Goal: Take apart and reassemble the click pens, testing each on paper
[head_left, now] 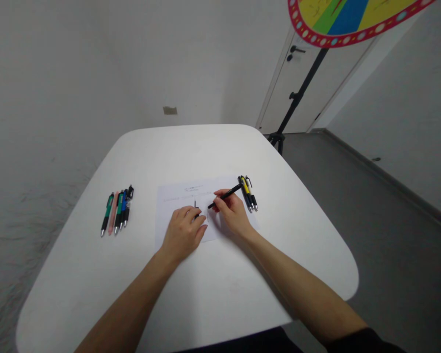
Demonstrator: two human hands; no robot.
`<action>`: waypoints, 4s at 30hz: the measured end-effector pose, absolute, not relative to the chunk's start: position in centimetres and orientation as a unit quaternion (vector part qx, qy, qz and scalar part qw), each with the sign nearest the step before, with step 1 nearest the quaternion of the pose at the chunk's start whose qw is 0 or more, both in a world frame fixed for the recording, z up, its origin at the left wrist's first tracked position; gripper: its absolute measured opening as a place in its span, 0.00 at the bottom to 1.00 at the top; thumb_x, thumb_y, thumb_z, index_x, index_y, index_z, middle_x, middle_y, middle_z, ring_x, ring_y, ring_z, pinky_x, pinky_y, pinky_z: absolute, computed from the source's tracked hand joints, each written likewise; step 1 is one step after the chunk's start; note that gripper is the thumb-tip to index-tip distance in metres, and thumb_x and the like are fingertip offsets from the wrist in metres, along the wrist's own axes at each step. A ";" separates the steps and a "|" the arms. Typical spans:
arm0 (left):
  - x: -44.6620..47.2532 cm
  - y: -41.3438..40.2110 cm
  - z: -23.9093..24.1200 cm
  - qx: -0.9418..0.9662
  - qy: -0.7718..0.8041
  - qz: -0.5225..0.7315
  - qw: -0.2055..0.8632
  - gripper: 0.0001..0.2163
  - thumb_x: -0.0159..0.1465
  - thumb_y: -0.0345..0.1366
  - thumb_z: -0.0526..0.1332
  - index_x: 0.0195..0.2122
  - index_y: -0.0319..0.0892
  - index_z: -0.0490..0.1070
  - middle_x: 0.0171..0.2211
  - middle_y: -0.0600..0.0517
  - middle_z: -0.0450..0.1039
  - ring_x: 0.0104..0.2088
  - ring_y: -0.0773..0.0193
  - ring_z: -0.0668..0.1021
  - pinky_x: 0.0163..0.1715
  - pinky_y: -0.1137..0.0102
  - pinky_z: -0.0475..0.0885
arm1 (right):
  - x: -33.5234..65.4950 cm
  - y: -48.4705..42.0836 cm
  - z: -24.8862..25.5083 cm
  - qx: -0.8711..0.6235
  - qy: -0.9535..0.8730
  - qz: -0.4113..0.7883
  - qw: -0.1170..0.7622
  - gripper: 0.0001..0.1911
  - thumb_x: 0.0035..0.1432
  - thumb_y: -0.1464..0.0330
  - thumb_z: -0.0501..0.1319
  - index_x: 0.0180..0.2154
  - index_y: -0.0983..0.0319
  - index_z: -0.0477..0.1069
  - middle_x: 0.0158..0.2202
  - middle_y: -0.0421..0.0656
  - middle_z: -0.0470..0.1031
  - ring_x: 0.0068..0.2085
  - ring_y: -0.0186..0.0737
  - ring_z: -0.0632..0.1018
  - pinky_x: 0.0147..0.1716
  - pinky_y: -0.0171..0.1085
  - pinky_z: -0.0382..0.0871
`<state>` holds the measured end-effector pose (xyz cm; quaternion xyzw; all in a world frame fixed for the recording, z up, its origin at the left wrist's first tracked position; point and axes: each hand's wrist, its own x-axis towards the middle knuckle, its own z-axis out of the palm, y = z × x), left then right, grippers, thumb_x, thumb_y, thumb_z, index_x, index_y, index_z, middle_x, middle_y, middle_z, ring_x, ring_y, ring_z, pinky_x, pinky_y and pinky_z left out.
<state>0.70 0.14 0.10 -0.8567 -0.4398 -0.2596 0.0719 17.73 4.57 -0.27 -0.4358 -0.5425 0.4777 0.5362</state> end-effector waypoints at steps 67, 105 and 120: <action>-5.1 2.1 -1.0 -0.780 -0.548 -0.302 0.031 0.16 0.58 0.27 0.53 0.43 0.41 0.75 0.45 0.45 0.76 0.50 0.52 0.73 0.51 0.53 0.69 | 19.9 4.3 0.9 -0.590 -0.771 0.130 0.202 0.17 0.64 0.72 0.49 0.50 0.61 0.70 0.45 0.46 0.80 0.42 0.42 0.79 0.42 0.37 0.67; 1.4 0.3 0.4 -0.921 -0.331 -0.148 0.145 0.07 0.67 0.27 0.54 0.35 0.39 0.71 0.33 0.50 0.76 0.40 0.61 0.74 0.50 0.59 0.64 | 19.5 4.4 0.7 -0.553 -0.738 0.225 0.314 0.18 0.58 0.73 0.49 0.45 0.63 0.73 0.27 0.42 0.76 0.28 0.38 0.74 0.33 0.35 0.61; 2.9 -0.1 1.6 -0.910 -0.348 -0.077 0.212 0.03 0.65 0.29 0.56 0.35 0.40 0.69 0.30 0.50 0.71 0.34 0.58 0.73 0.44 0.58 0.65 | 18.9 4.3 0.3 -0.507 -0.601 0.387 0.482 0.12 0.56 0.68 0.52 0.42 0.61 0.66 0.19 0.31 0.58 0.21 0.32 0.61 0.22 0.32 0.54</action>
